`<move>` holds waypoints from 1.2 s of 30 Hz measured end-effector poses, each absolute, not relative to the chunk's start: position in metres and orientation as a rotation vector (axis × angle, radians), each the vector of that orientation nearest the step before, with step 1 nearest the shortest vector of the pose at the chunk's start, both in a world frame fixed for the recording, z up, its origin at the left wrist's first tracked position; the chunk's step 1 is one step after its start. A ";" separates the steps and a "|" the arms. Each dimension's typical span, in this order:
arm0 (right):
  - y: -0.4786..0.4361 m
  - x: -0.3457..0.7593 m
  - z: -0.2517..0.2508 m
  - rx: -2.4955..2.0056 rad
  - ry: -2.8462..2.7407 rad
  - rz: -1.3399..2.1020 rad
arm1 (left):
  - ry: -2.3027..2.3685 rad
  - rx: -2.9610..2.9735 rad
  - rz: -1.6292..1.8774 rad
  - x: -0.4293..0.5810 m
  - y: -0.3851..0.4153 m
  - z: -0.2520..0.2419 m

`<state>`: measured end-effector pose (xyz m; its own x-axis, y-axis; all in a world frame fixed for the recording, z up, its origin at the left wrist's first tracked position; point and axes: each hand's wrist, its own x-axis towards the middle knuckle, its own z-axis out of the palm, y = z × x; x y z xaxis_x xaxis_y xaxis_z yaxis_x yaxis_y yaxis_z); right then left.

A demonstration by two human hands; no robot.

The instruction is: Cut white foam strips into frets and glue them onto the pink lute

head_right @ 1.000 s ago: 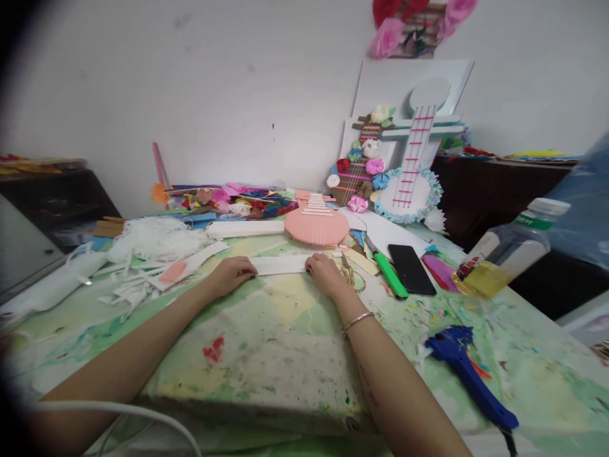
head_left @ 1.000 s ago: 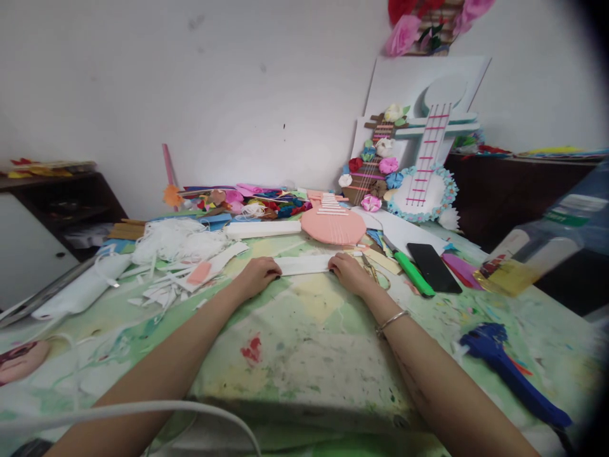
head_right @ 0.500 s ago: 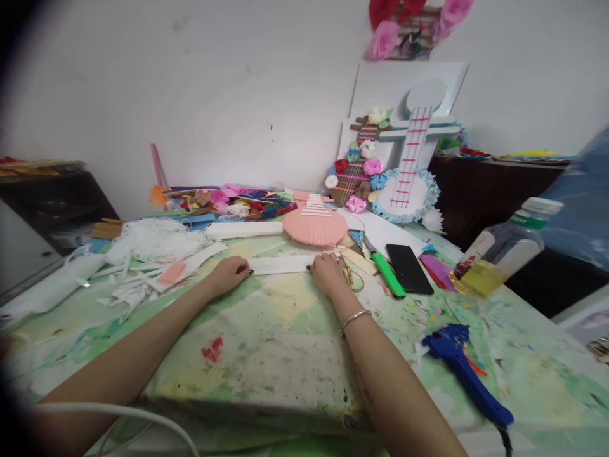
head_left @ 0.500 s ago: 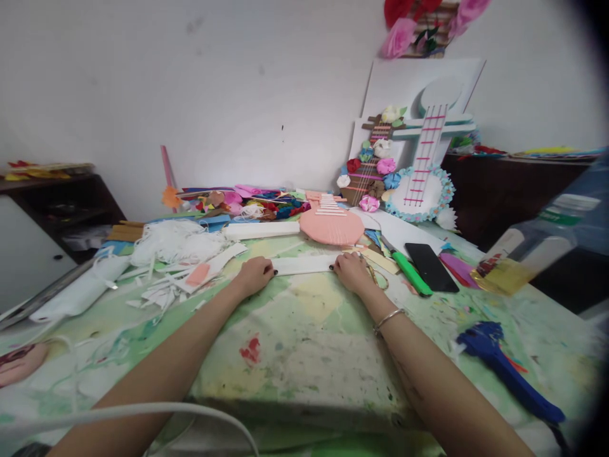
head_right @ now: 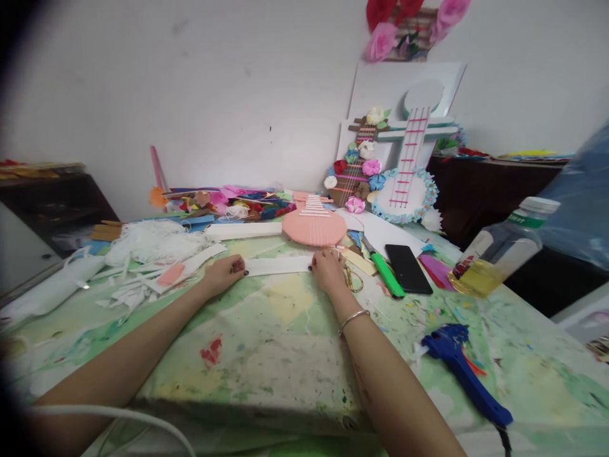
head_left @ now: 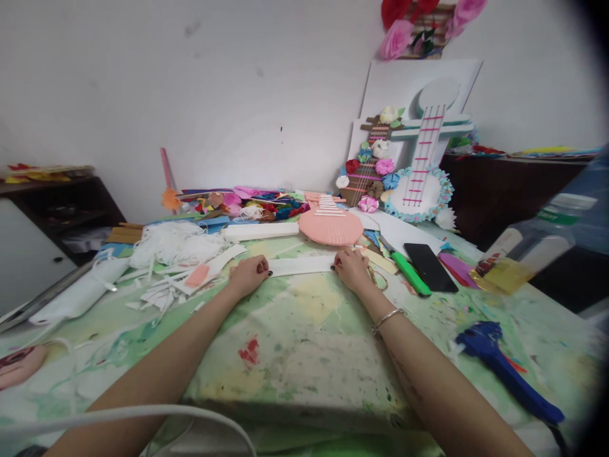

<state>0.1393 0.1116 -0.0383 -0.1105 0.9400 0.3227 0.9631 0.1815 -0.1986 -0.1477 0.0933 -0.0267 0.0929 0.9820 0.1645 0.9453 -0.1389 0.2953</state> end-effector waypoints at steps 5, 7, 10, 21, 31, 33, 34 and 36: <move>0.115 0.142 -0.036 -1.672 -2.164 -0.029 | 1.725 2.444 0.578 -0.143 0.092 -0.024; 0.117 0.143 -0.035 -1.615 -2.204 0.003 | 1.604 2.523 0.594 -0.142 0.092 -0.025; 0.118 0.144 -0.033 -1.555 -2.240 0.038 | 1.466 2.601 0.611 -0.144 0.093 -0.028; 0.119 0.154 -0.032 -1.514 -2.258 0.060 | 1.380 2.628 0.623 -0.153 0.096 -0.027; 0.119 0.149 -0.038 -1.520 -2.266 0.015 | 1.360 2.795 0.510 -0.153 0.094 -0.026; 0.119 0.149 -0.039 -1.563 -2.246 0.007 | 1.376 2.802 0.488 -0.154 0.095 -0.026; 0.118 0.149 -0.039 -1.582 -2.239 0.006 | 1.384 2.798 0.478 -0.155 0.096 -0.026; 0.118 0.149 -0.039 -1.610 -2.234 0.012 | 1.390 2.786 0.452 -0.159 0.098 -0.027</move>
<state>0.1487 0.1176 -0.0386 -0.2676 0.9151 0.3016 0.9119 0.3416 -0.2276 -0.1585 0.0981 -0.0273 0.5682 0.7819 0.2564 0.7831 -0.6095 0.1233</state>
